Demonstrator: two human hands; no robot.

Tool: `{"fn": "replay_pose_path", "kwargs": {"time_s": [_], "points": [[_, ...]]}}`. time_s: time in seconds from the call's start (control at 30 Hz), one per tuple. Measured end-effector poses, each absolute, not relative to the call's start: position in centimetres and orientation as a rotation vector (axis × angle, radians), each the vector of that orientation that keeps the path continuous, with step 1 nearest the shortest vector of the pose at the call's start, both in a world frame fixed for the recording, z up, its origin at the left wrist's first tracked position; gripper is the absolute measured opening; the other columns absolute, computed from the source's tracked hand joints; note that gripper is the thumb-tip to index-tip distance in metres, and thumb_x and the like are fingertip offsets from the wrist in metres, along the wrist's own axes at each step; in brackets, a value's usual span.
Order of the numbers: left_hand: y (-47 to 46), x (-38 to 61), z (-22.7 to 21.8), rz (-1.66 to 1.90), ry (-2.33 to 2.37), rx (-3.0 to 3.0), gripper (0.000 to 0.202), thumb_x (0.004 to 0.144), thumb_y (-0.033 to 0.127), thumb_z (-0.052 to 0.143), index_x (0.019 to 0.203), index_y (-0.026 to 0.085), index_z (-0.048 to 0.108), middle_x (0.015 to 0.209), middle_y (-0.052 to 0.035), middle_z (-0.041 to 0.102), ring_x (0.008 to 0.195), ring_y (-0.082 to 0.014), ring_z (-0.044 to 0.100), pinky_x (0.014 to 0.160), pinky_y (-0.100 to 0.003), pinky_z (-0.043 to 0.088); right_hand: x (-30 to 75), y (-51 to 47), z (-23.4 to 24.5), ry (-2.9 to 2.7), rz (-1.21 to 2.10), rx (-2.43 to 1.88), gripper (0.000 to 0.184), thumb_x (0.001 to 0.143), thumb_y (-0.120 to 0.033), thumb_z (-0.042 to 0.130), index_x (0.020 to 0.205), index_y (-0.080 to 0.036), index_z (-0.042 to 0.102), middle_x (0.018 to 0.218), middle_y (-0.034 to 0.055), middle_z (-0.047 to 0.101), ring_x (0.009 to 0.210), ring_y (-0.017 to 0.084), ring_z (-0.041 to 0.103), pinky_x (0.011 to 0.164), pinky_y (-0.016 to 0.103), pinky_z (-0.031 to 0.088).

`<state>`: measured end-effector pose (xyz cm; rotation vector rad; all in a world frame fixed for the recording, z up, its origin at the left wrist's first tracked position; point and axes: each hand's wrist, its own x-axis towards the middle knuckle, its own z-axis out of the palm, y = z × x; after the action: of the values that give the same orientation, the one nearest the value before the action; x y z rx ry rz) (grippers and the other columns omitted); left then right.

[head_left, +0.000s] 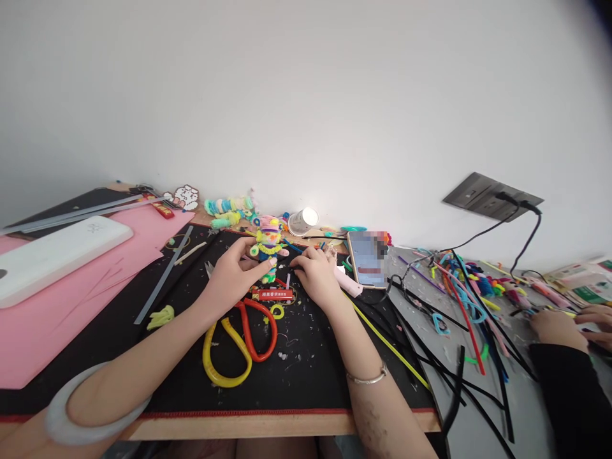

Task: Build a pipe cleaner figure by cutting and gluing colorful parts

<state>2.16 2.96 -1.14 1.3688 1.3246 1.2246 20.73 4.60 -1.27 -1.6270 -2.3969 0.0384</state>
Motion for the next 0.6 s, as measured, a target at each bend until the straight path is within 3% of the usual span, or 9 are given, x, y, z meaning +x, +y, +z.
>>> {"fn": "replay_pose_path", "kwargs": {"time_s": [0.17,0.37,0.6], "points": [[3.0,2.0,-1.3,1.222,1.318,1.406,0.046,0.068,0.042,0.067,0.105,0.019,0.053,0.100,-0.0054,0.064,0.085,-0.0213,0.067,0.073,-0.031,0.054,21.5,4.5,-1.2,-2.352,0.069,-1.706,0.016,0.081,-0.015,0.053,0.083,-0.024,0.066,0.094,0.0046,0.056,0.095,0.023,0.044,0.080,0.038,0.028],[3.0,1.8,-1.4,1.185,1.351,1.429,0.048,0.068,0.044,0.066,0.107,0.020,0.053,0.101,-0.0057,0.063,0.081,-0.0202,0.066,0.070,-0.030,0.053,22.7,4.2,-1.4,-2.201,0.151,-1.753,0.025,0.080,-0.010,0.047,0.085,-0.025,0.067,0.094,0.0050,0.054,0.098,0.022,0.046,0.071,0.033,0.028],[3.1,1.9,-1.4,1.197,1.325,1.410,0.048,0.067,0.044,0.068,0.106,0.020,0.053,0.101,-0.0048,0.063,0.081,-0.0193,0.066,0.069,-0.028,0.053,22.4,4.1,-1.5,-2.228,0.210,-1.632,0.013,0.079,-0.019,0.056,0.085,-0.025,0.067,0.093,0.0034,0.055,0.098,0.021,0.046,0.075,0.032,0.029]]}}
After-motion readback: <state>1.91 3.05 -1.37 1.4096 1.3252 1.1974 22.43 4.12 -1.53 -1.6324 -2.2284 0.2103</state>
